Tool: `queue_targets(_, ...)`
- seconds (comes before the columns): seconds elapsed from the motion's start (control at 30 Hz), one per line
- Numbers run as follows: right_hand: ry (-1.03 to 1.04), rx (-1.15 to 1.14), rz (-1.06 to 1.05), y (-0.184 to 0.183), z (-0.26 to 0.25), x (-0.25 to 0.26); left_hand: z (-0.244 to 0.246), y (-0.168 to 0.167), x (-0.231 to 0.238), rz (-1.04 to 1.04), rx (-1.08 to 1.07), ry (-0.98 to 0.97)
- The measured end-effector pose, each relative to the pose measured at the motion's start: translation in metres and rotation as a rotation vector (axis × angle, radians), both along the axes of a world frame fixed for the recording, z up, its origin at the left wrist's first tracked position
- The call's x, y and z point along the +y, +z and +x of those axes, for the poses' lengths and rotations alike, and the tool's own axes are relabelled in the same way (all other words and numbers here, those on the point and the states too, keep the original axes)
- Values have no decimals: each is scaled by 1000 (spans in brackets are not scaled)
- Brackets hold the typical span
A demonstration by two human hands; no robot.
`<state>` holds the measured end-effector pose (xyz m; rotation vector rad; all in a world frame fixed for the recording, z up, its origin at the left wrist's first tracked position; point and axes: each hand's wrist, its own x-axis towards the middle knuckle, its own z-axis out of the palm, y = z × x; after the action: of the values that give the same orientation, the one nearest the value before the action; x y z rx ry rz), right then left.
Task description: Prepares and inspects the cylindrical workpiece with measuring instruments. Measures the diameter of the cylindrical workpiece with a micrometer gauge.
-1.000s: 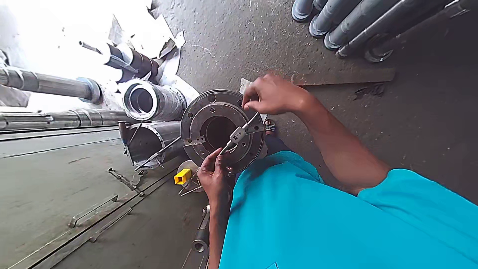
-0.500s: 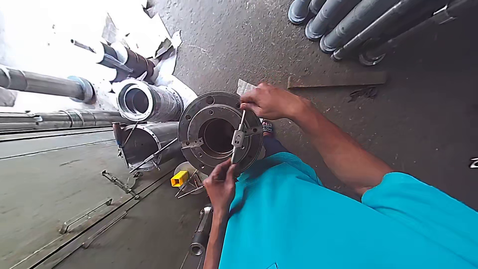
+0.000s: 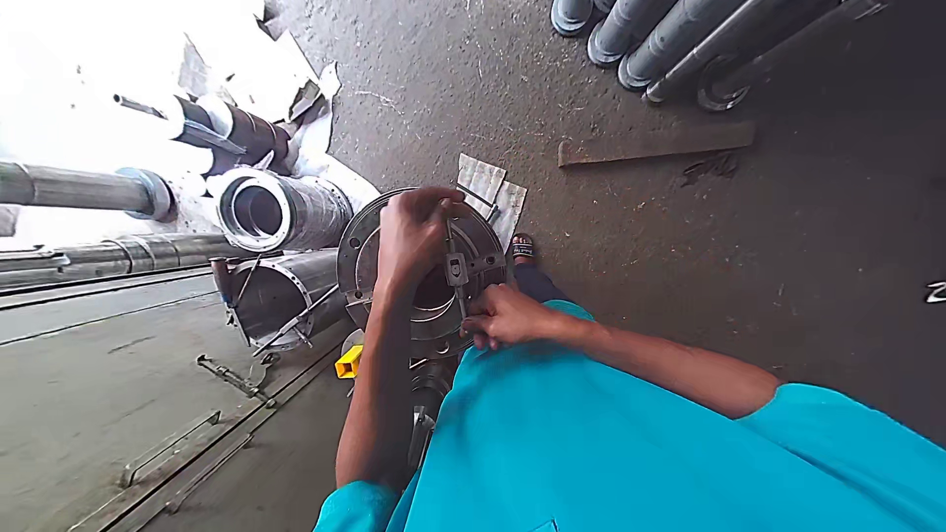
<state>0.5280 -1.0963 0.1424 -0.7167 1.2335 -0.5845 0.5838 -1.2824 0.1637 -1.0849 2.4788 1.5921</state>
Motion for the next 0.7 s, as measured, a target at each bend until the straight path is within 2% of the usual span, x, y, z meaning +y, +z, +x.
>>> queue_targets(0.13, -358, -119, 104, 12, 49, -21, -39, 11, 12, -47, -55, -447)
queue_targets(0.2, -347, -143, 129, 13, 51, -31, -46, 15, 12, -101, -74, -545)
queue_targets(0.27, -135, -88, 60, 13, 37, -24, -26, 18, 11, -124, -60, -486)
queue_targets(0.33, 36, 142, -200, 19, 5, -14, 12, 22, 14, -209, 29, -263)
queue_targets(0.43, -209, 614, -787, 23, -47, -6, 85, 18, 28, -368, 39, 33)
queue_targets(0.47, -232, 744, -893, 20, -67, -9, 109, 13, 38, -384, 8, 75)
queue_targets(0.53, -129, 915, -971, 7, -108, -28, 137, 4, 67, -381, -42, 85)
queue_targets(0.6, 9, 912, -1001, -13, -127, -54, 138, 3, 108, -392, -84, 98)
queue_targets(0.7, 138, 747, -1127, -28, -130, -97, 116, 0, 146, -509, -129, 148)
